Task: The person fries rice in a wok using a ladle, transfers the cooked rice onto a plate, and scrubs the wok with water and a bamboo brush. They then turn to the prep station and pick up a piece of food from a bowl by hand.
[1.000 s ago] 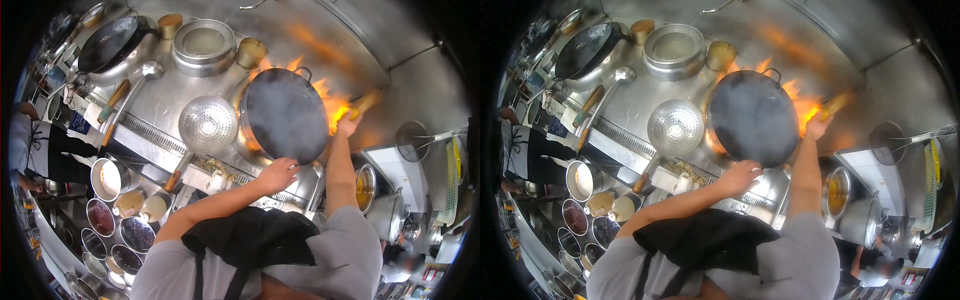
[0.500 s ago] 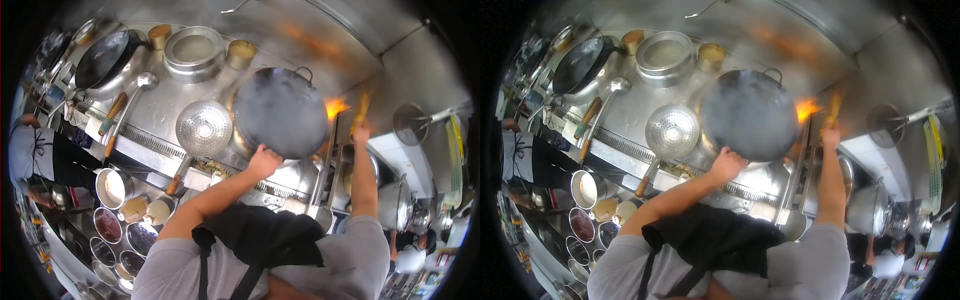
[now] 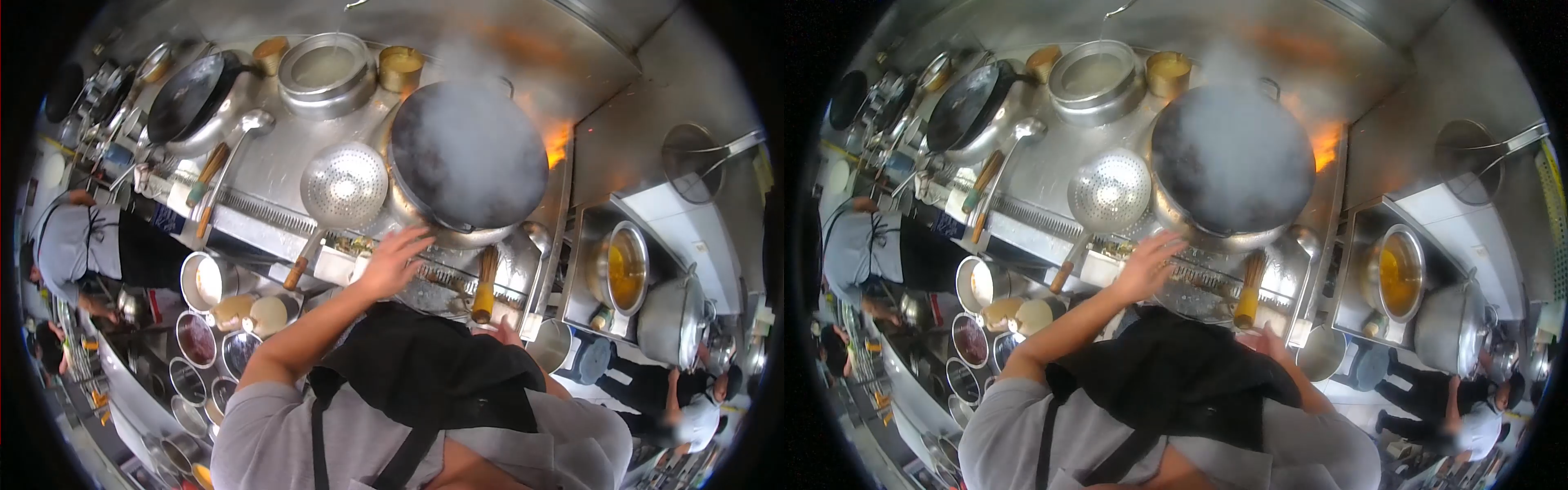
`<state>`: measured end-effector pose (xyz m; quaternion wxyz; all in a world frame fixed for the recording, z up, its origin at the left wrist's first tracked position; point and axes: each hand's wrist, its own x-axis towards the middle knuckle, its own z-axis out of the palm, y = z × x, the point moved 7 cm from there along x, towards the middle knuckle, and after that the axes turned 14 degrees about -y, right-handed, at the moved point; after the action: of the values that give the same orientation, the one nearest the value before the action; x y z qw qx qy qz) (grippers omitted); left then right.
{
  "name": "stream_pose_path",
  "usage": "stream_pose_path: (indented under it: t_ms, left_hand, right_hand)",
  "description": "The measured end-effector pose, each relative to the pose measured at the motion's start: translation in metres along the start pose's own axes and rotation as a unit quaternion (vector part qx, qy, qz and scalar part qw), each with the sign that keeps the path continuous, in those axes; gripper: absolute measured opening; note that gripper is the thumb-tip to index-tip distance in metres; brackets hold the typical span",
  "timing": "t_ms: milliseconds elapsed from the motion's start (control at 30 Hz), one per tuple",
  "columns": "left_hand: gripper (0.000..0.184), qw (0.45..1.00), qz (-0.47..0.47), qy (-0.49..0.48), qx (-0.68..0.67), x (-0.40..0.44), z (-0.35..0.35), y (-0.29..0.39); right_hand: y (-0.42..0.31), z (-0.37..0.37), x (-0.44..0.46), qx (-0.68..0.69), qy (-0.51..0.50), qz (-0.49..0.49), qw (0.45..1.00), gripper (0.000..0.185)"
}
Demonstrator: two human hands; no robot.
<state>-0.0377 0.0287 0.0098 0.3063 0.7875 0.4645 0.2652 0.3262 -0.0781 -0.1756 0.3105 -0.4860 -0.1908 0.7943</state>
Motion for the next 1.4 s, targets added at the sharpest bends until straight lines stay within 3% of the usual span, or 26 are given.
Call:
stream_pose_path:
  t_ms: [33, 67, 167, 267, 333, 367, 433, 500, 600, 700, 767, 900, 967, 1033, 1100, 1133, 1167, 1200, 1267, 1333, 1400]
  left_hand:
    - [0.047, 0.999, -0.020, -0.005, -0.037, -0.030, 0.000, -0.012]
    - [0.040, 0.990, -0.099, -0.021, -0.096, -0.062, -0.003, -0.018]
    - [0.036, 0.958, -0.277, 0.003, -0.078, -0.179, 0.018, -0.032]
    - [0.036, 0.846, -0.522, 0.025, -0.101, -0.305, 0.075, -0.005]
    - [0.040, 0.810, -0.582, 0.002, -0.073, -0.394, 0.142, 0.028]
    - [0.042, 0.738, -0.659, -0.014, -0.147, -0.430, 0.171, 0.062]
    - [0.043, 0.664, -0.729, -0.060, -0.155, -0.497, 0.220, 0.129]
    - [0.043, 0.596, -0.776, -0.032, -0.203, -0.533, 0.255, 0.197]
    - [0.040, 0.536, -0.811, 0.087, -0.219, -0.600, 0.319, 0.275]
    - [0.040, 0.504, -0.824, 0.148, -0.212, -0.617, 0.357, 0.316]
    - [0.041, 0.514, -0.787, 0.164, -0.299, -0.622, 0.392, 0.322]
    - [0.042, 0.533, -0.776, 0.197, -0.273, -0.610, 0.361, 0.335]
    - [0.040, 0.513, -0.761, 0.273, -0.288, -0.625, 0.368, 0.344]
    - [0.038, 0.529, -0.756, 0.294, -0.248, -0.663, 0.379, 0.350]
    - [0.036, 0.536, -0.747, 0.319, -0.228, -0.682, 0.397, 0.365]
    - [0.035, 0.506, -0.741, 0.356, -0.262, -0.695, 0.396, 0.377]
    - [0.034, 0.472, -0.731, 0.395, -0.295, -0.711, 0.401, 0.386]
    - [0.033, 0.479, -0.726, 0.400, -0.289, -0.726, 0.412, 0.388]
    - [0.033, 0.478, -0.723, 0.410, -0.284, -0.738, 0.405, 0.401]
    - [0.037, 0.506, -0.715, 0.440, -0.196, -0.761, 0.412, 0.397]
    - [0.038, 0.489, -0.702, 0.487, -0.177, -0.773, 0.412, 0.397]
  right_hand:
    - [0.012, -0.015, 0.000, -0.040, 0.003, 0.031, 0.999, 0.056]
    - [0.024, -0.028, 0.004, -0.093, 0.007, 0.064, 0.994, 0.054]
    - [0.066, -0.066, 0.033, -0.266, -0.020, 0.154, 0.951, 0.050]
    - [0.097, -0.094, 0.066, -0.426, -0.086, 0.189, 0.881, 0.047]
    - [0.108, -0.105, 0.085, -0.519, -0.132, 0.178, 0.826, 0.044]
    - [0.107, -0.105, 0.093, -0.563, -0.152, 0.165, 0.795, 0.043]
    - [0.101, -0.098, 0.106, -0.649, -0.164, 0.129, 0.732, 0.040]
    - [0.104, -0.085, 0.118, -0.721, -0.169, 0.080, 0.667, 0.038]
    - [0.119, -0.069, 0.125, -0.788, -0.171, 0.021, 0.591, 0.035]
    - [0.125, -0.064, 0.127, -0.821, -0.155, -0.002, 0.550, 0.032]
    - [0.131, -0.067, 0.133, -0.825, -0.148, 0.006, 0.545, 0.032]
    - [0.139, -0.089, 0.132, -0.813, -0.136, 0.035, 0.565, 0.030]
    - [0.145, -0.095, 0.141, -0.783, -0.138, 0.050, 0.605, 0.029]
    - [0.150, -0.096, 0.160, -0.695, -0.138, 0.083, 0.700, 0.029]
    - [0.159, -0.082, 0.188, -0.531, -0.169, 0.146, 0.817, 0.028]
    - [0.170, -0.065, 0.207, -0.406, -0.208, 0.199, 0.867, 0.028]
    - [0.185, -0.043, 0.241, -0.275, -0.299, 0.271, 0.873, 0.028]
    - [0.178, 0.048, 0.138, -0.199, -0.144, 0.298, 0.922, 0.024]
    - [0.210, 0.136, 0.096, -0.180, -0.394, 0.288, 0.854, 0.028]
    - [0.232, 0.173, 0.076, -0.303, -0.467, 0.345, 0.756, 0.032]
    - [0.243, 0.203, 0.006, -0.429, -0.483, 0.395, 0.653, 0.037]
